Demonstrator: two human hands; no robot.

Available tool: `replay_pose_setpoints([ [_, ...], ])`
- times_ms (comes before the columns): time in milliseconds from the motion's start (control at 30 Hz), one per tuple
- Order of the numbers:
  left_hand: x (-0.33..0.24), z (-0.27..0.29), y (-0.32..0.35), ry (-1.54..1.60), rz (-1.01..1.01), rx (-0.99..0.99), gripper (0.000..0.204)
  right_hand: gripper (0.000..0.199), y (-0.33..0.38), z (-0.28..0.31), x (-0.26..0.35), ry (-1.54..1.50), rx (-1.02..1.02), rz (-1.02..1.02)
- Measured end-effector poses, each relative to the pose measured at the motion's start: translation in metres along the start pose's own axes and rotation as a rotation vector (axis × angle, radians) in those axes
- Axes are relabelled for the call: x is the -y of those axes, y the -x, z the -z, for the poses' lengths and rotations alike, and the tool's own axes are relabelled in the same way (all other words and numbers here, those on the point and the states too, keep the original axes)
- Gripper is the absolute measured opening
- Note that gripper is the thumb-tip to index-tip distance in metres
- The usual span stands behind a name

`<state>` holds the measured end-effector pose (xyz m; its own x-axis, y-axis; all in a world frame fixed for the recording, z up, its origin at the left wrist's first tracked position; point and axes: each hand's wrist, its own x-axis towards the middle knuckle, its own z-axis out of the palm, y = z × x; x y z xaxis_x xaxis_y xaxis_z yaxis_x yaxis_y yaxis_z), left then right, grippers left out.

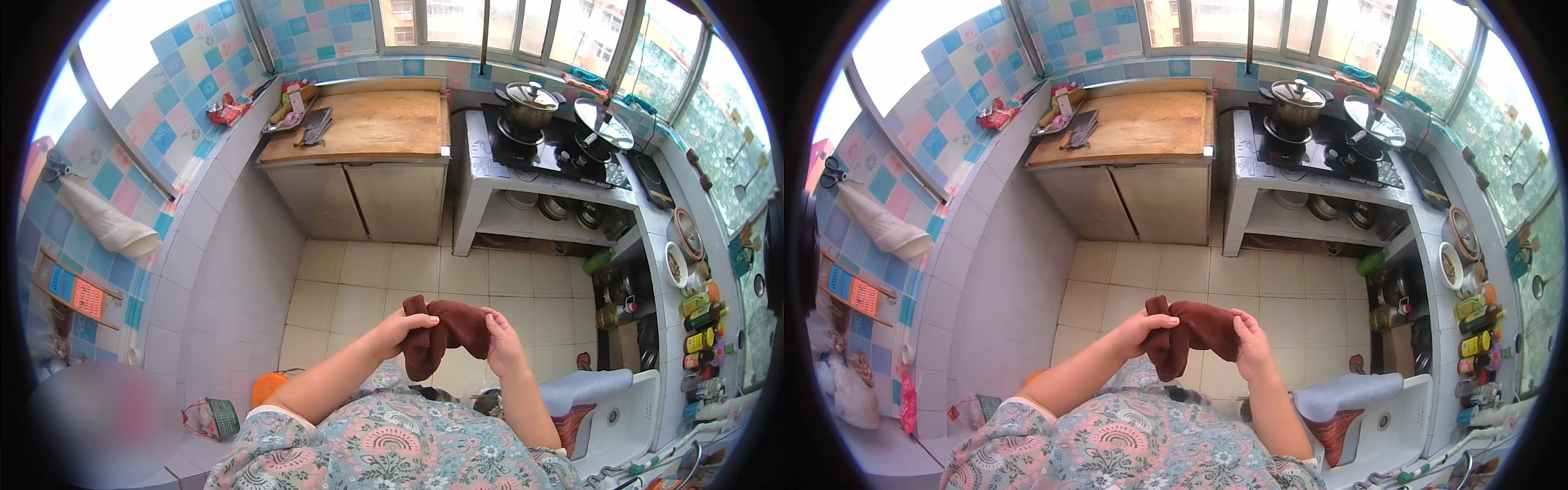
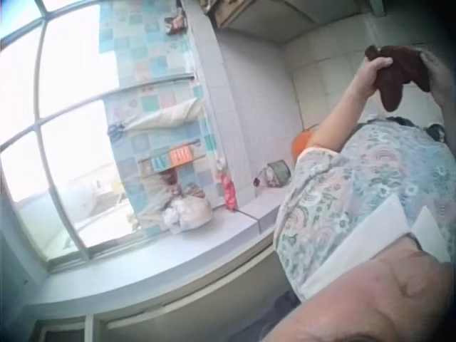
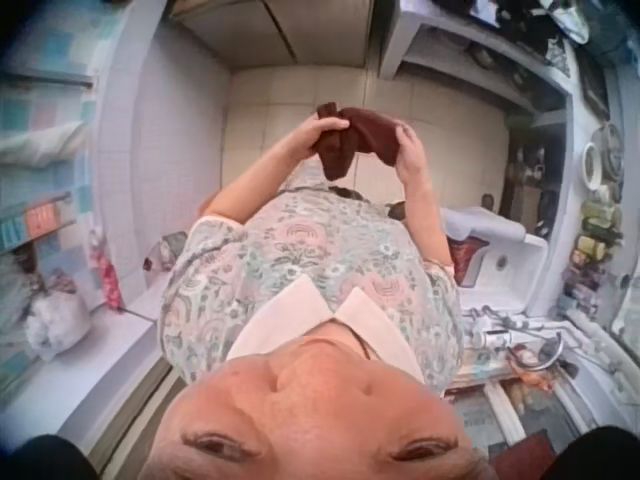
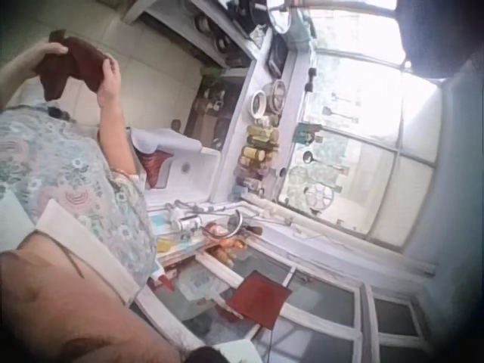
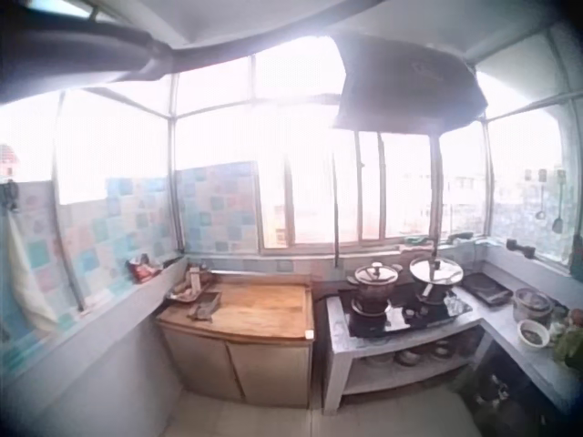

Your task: The person washes a brown cloth in a bathroom sink, wrings it out, and carries it through a hallway and living room into the kitchen. In the kitchen, they place a mat on the floor, wash the brown cloth again in the kitchen sink, and then wash a second striped cloth. The person hangs the brown cloth on a window frame and continues washing the striped cloth.

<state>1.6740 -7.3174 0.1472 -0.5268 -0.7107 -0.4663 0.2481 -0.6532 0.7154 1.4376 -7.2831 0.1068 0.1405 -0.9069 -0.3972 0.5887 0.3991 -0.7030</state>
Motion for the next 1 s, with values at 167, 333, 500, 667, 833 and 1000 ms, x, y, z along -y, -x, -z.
replay_pose_setpoints([
  [167,-0.066,0.003,-0.056,0.265,0.035,0.148,0.032,0.06,-0.03,-0.021,0.016,0.06,0.053,0.059],
  [333,-0.1,0.0,-0.137,0.011,0.179,0.368,0.034,0.086,-0.087,-0.046,0.027,0.09,0.218,0.275],
  [500,-0.16,-0.017,-0.192,-0.141,0.343,0.543,0.039,0.067,-0.123,-0.058,0.054,-0.063,0.031,0.285],
  [667,-0.153,-0.063,-0.238,-0.39,0.458,0.626,0.035,0.04,-0.103,-0.028,0.057,-0.006,-0.32,0.452],
  [833,-0.085,-0.116,-0.257,-0.655,0.245,0.805,0.038,0.034,-0.024,0.025,0.04,-0.108,-0.727,0.609],
  [1000,-0.015,-0.177,-0.27,-0.593,0.581,0.883,0.035,0.033,0.102,0.075,0.026,-0.409,-1.017,0.889],
])
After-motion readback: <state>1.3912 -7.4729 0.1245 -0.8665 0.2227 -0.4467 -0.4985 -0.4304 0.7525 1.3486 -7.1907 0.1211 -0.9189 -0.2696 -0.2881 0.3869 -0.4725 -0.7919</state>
